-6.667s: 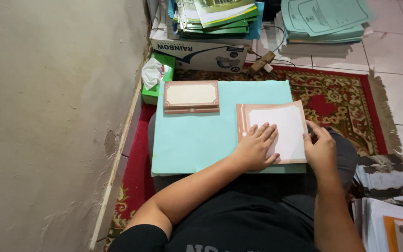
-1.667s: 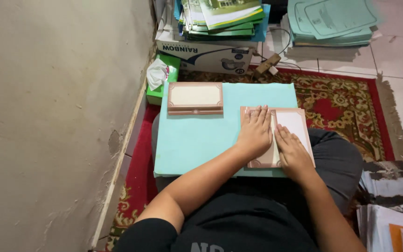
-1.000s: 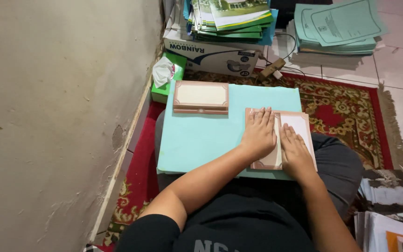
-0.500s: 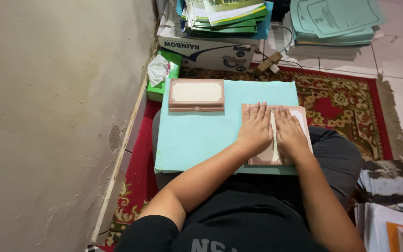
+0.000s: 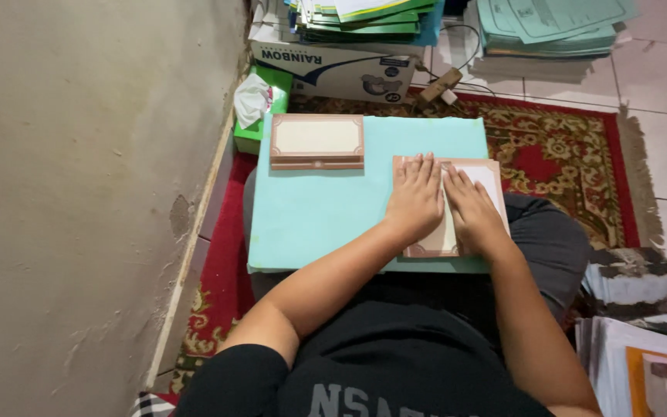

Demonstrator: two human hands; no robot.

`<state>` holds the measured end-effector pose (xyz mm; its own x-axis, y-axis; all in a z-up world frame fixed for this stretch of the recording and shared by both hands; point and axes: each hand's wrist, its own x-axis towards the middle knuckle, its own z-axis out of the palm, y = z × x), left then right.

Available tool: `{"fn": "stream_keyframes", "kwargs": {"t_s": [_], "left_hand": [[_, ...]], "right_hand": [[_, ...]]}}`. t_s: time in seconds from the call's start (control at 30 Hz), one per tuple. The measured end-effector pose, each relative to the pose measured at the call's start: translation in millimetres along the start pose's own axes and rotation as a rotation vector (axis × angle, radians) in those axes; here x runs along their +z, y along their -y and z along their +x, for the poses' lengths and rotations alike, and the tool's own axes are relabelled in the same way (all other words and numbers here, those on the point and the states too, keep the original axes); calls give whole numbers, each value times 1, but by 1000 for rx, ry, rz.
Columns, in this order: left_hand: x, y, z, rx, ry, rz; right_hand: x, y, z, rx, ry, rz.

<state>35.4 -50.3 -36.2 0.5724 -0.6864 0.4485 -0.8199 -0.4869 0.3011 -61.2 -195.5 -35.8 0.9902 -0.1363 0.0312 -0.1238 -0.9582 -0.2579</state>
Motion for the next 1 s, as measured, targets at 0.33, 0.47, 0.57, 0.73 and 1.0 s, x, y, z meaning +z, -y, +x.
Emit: {"fn": "stream_keyframes", "kwargs": {"t_s": [0.33,0.47,0.57,0.73,1.0], "left_hand": [[-3,-1,0,-10,18,-10],[-9,-4,-2,-26,84,-19],[-6,-5,-2,-30,99,-20],[1,-3,-1,-30,74,-11],[3,0,1,-29,55,-2]], "right_hand": [[-3,20,-49,30,-14,-61],[8,13,-78,41,39,-90],[4,13,-64,48,48,-85],[9,-12,4,33,11,-85],[13,-9,2,38,-56,-179]]}}
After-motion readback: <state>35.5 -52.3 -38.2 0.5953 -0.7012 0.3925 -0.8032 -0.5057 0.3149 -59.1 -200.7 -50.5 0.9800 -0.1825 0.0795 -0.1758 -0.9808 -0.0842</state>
